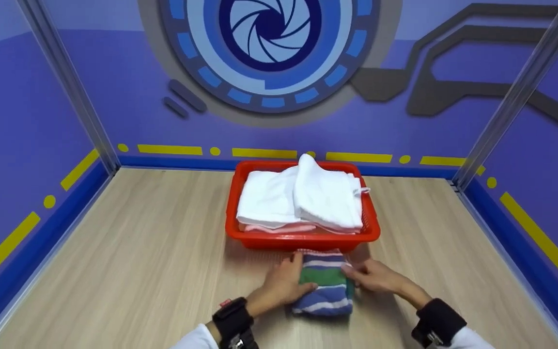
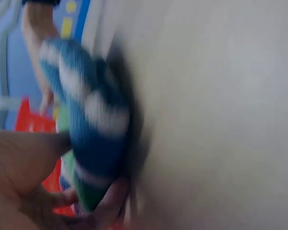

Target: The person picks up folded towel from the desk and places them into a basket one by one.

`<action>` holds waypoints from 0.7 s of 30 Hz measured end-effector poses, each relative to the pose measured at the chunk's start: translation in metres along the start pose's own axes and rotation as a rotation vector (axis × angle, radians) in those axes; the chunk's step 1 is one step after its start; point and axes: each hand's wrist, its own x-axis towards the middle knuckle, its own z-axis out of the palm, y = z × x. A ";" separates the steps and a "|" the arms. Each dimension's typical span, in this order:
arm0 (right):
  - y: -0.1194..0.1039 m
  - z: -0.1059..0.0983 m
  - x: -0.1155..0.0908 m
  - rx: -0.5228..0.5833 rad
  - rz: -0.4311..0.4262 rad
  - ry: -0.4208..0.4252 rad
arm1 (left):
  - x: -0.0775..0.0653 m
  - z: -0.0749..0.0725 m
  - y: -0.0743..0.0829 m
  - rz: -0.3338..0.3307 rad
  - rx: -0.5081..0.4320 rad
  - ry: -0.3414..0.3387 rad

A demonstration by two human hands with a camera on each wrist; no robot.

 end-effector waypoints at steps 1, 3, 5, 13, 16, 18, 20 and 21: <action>-0.003 0.004 -0.002 0.016 -0.027 -0.010 | -0.002 0.003 0.002 0.024 -0.034 0.005; -0.009 0.012 -0.006 0.037 -0.075 -0.013 | -0.004 0.004 0.003 0.061 -0.161 -0.007; -0.014 0.019 -0.010 0.083 -0.062 -0.010 | -0.005 0.001 0.000 0.058 -0.356 -0.045; -0.036 0.033 -0.009 0.467 0.086 -0.054 | -0.006 -0.016 -0.012 -0.154 -0.860 -0.197; -0.048 0.035 -0.011 0.578 0.111 -0.087 | -0.013 -0.029 -0.008 -0.178 -0.869 -0.214; -0.060 0.033 -0.015 0.582 0.130 -0.093 | -0.020 -0.043 -0.006 -0.177 -0.869 -0.236; -0.073 0.028 -0.021 0.566 0.130 -0.073 | -0.028 -0.061 -0.002 -0.153 -0.869 -0.274; -0.079 0.024 -0.024 0.558 0.120 -0.050 | -0.031 -0.071 0.000 -0.127 -0.871 -0.296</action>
